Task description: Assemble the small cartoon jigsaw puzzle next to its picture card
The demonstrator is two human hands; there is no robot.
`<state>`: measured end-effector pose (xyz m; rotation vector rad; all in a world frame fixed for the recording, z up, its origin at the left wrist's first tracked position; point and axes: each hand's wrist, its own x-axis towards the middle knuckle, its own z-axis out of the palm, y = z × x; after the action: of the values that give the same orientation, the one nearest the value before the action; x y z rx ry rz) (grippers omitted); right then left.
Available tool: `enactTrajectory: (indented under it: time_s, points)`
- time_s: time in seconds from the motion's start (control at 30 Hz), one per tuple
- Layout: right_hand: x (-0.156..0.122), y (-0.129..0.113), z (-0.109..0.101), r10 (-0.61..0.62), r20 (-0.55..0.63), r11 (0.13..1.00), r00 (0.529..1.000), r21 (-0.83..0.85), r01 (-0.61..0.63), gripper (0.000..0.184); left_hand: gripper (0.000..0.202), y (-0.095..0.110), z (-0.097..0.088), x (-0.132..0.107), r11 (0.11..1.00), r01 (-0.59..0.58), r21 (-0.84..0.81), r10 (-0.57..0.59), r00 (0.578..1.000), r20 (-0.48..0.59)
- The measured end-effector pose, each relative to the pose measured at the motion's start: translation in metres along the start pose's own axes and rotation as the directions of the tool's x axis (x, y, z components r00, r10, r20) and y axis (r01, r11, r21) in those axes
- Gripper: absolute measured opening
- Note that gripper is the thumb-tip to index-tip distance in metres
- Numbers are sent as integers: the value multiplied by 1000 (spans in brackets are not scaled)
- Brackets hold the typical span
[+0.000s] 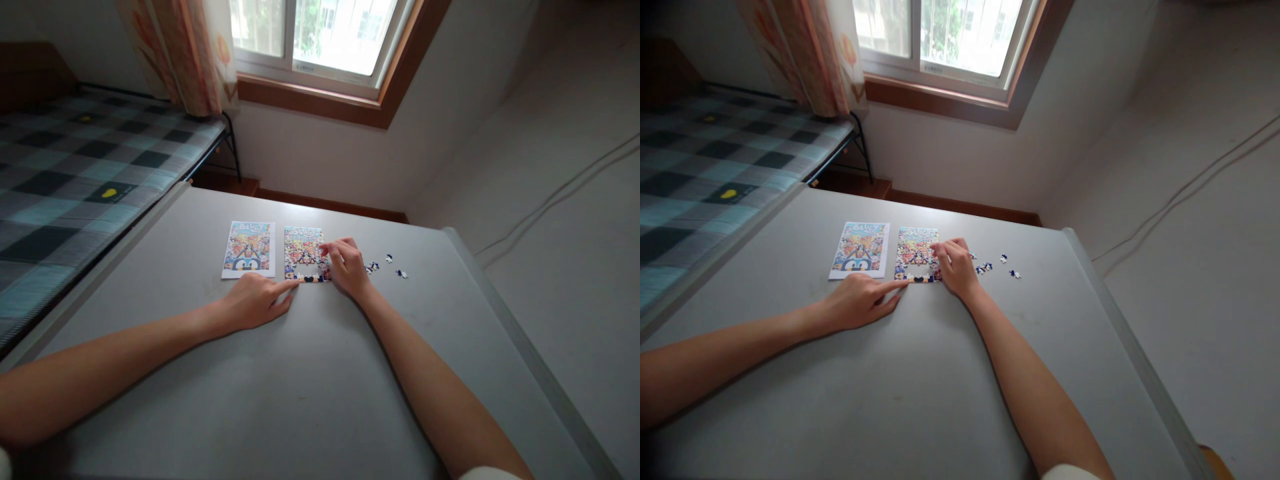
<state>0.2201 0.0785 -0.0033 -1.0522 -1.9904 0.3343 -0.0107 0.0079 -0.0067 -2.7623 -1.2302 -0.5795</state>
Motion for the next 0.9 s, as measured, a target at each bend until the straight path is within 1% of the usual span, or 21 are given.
enactTrajectory:
  time_s: [0.17, 0.23, 0.3, 0.33, 0.37, 0.43, 0.5, 0.53, 0.57, 0.6, 0.67, 0.7, 0.8, 0.9]
  points:
    - [0, 0, 2, 21, 4, 1000, 1000, 0, -21, 46, 33, 0, 0, 0, 1000, 9, -1, -9, 1000, 8]
    - [4, 1, -3, 22, 15, 1000, 1000, 21, -23, 48, 33, 0, 0, 0, 1000, 10, -1, -10, 1000, 13]
    - [11, 2, -15, 42, 46, 998, 998, 50, -44, 49, 33, 0, 0, -1, 1000, 10, -2, -10, 1000, 10]
    - [15, 2, -24, 80, 65, 995, 995, 55, -84, 51, 33, 0, 0, -1, 1000, 8, -3, -8, 1000, 7]
    - [20, 3, -35, 145, 87, 987, 986, 50, -150, 51, 33, 1, 0, -1, 1000, 7, -4, -7, 1000, 4]
    - [29, 4, -59, 275, 174, 961, 946, -7, -278, 48, 33, 1, 0, 0, 1000, 8, -3, -8, 1000, -1]
    - [34, 5, -83, 347, 257, 938, 902, -114, -328, 40, 32, 1, -1, 0, 1000, 10, -2, -10, 1000, -3]
    - [36, 6, -94, 391, 305, 919, 868, -180, -351, 36, 32, 1, -1, 0, 1000, 11, -3, -11, 1000, -4]
    - [36, 8, -102, 444, 356, 894, 822, -239, -379, 33, 32, 1, -1, 0, 1000, 8, -4, -8, 1000, -5]
    - [36, 10, -110, 497, 408, 866, 766, -296, -404, 30, 33, 1, -1, 0, 1000, 4, -6, -4, 1000, -5]
    - [33, 17, -119, 572, 469, 819, 673, -375, -435, 27, 33, 1, -2, 0, 1000, -4, -12, 4, 1000, -6]
    - [32, 20, -122, 593, 490, 805, 639, -397, -442, 26, 34, 1, -2, 0, 1000, -3, -14, 3, 1000, -6]
    - [29, 33, -126, 616, 537, 788, 576, -427, -444, 25, 33, 0, -2, 0, 1000, 5, -17, -5, 1000, -4]
    - [27, 41, -126, 637, 557, 771, 533, -453, -448, 26, 33, 0, -1, 0, 1000, 6, -13, -6, 1000, -2]
